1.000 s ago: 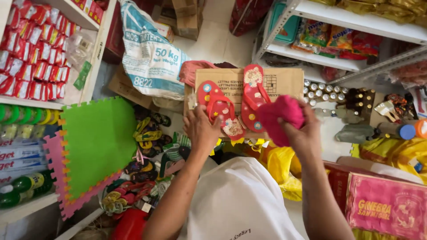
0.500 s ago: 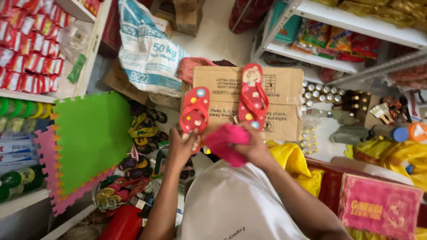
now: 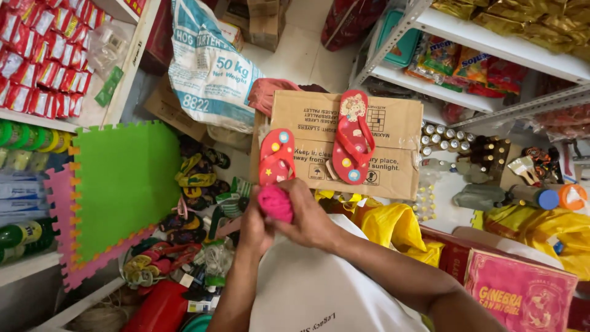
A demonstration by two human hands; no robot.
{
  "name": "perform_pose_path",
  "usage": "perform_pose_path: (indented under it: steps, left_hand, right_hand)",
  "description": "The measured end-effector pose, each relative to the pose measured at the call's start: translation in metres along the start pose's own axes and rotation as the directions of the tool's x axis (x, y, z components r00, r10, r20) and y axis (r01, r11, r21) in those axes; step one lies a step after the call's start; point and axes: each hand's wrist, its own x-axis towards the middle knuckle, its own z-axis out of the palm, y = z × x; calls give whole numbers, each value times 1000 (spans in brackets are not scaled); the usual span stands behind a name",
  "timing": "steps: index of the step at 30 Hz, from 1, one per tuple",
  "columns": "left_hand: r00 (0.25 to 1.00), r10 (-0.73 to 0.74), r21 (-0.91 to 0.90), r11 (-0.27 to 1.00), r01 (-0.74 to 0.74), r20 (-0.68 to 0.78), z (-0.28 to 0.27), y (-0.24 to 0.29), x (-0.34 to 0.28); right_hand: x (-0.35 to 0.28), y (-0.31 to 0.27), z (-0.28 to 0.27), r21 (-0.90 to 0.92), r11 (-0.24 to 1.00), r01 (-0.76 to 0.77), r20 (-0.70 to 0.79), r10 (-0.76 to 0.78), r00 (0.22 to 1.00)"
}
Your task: The recorder is cleaning several pairs of flip-flops using a pink cloth in a storage room.
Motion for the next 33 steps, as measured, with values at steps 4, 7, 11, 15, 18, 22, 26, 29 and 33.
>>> perform_pose_path:
  steps: [4, 7, 11, 15, 18, 22, 26, 29, 33]
  left_hand:
    - [997, -81, -136, 987, 80, 5, -19, -16, 12]
    - [990, -140, -256, 957, 136, 4, -35, -27, 18]
    - [990, -135, -365, 920, 140, 41, -31, -30, 9]
    - [995, -97, -229, 968, 102, 34, -12, 2, -5]
    - [998, -59, -200, 978, 59, 8, -3, 9, -10]
    - [993, -113, -405, 910, 92, -27, -12, 5, -5]
    - [996, -82, -226, 972, 71, -39, 15, 35, -28]
    - [998, -51, -248, 968, 42, -31, 16, 28, -23]
    - [988, -120, -381, 922, 74, -99, -8, 5, -13]
  right_hand:
    - [-1, -15, -1, -152, 964, 220, 155, -196, 968]
    - [-3, -6, -2, -210, 914, 348, 219, -303, 928]
    - [14, 4, -23, -79, 869, 489, 288, -449, 846]
    - [26, 31, -25, -611, 782, 121, 36, -125, 991]
    - [15, 28, -21, -511, 848, 144, -59, -201, 978]
    - [0, 13, -14, -203, 854, 479, 316, -406, 858]
    - [42, 8, -36, -547, 760, 350, 73, -373, 925]
    - [27, 7, -32, -592, 726, 349, 56, -395, 917]
    - [1, 6, -12, -186, 786, 589, 199, -557, 806]
